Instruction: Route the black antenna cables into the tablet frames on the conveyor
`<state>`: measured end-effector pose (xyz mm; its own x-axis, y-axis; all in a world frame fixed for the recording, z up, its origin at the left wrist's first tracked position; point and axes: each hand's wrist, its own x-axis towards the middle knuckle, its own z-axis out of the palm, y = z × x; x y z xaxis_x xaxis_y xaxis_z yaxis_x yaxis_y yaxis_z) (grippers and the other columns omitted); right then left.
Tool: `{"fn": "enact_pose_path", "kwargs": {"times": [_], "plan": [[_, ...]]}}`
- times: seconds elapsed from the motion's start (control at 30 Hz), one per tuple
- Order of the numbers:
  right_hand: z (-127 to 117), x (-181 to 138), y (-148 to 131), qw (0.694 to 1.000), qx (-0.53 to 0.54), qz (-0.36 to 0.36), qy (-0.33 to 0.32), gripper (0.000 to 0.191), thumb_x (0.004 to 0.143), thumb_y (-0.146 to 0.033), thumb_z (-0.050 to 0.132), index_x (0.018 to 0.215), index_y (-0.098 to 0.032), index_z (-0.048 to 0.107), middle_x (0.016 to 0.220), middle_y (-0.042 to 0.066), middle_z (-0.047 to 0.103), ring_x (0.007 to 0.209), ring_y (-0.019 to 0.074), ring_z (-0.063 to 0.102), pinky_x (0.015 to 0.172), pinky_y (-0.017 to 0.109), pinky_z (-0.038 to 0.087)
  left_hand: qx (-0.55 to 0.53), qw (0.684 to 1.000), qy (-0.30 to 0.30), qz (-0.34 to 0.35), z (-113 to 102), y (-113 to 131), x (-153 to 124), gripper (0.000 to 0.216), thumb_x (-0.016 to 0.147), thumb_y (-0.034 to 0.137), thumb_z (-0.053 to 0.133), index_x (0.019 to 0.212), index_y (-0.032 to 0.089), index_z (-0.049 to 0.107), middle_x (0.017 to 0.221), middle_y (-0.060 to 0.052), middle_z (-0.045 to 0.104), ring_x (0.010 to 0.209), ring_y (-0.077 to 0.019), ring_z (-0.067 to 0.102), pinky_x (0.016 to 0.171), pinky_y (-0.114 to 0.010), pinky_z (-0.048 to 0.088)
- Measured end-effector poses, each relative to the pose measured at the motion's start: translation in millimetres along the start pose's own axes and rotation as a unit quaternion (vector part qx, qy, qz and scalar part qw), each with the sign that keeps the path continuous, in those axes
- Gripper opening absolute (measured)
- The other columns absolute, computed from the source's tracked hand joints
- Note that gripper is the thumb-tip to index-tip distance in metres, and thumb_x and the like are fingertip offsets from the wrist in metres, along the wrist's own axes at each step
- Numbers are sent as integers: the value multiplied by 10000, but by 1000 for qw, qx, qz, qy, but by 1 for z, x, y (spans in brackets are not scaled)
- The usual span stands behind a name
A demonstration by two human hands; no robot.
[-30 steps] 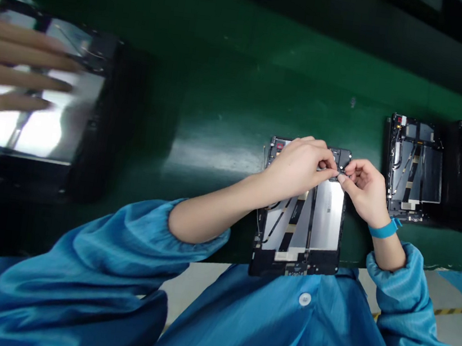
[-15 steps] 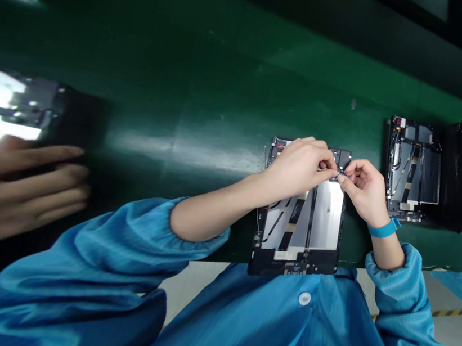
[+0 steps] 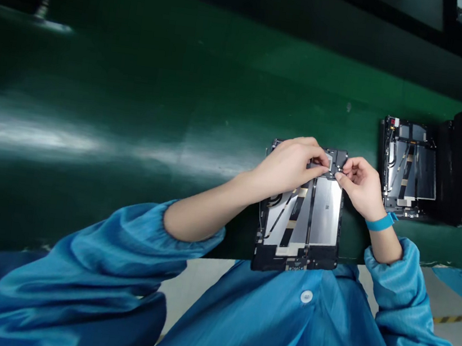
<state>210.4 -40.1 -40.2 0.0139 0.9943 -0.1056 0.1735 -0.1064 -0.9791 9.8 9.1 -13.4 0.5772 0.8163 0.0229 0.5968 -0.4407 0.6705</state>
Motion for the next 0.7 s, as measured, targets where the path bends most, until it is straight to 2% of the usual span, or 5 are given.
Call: {"fn": "enact_pose_path", "kwargs": {"times": [0.2, 0.4, 0.7], "plan": [[0, 0, -1, 1000, -14, -5, -3, 313, 713, -334, 832, 853, -248, 565, 775, -48, 575, 709, 130, 539, 659, 284, 475, 21, 1000, 9, 7, 5, -2, 3, 174, 926, 189, 606, 847, 189, 761, 908, -76, 708, 916, -242, 663, 858, -393, 525], [1, -1, -1, 1000, -22, -12, 3, 274, 716, -301, 800, 838, -249, 560, 749, -51, 559, 683, 127, 520, 634, 280, 445, 15, 1000, -10, -14, 2, 2, 3, 174, 936, 176, 605, 871, 174, 766, 952, -95, 719, 961, -271, 672, 885, -423, 515], [2, -1, -1, 1000, -6, -12, 12, 260, 699, -275, 785, 824, -245, 559, 736, -52, 551, 675, 127, 516, 631, 280, 450, 21, 1000, -2, -7, 2, 1, 3, 158, 937, 186, 624, 859, 186, 762, 928, -79, 710, 951, -257, 668, 873, -400, 521]]}}
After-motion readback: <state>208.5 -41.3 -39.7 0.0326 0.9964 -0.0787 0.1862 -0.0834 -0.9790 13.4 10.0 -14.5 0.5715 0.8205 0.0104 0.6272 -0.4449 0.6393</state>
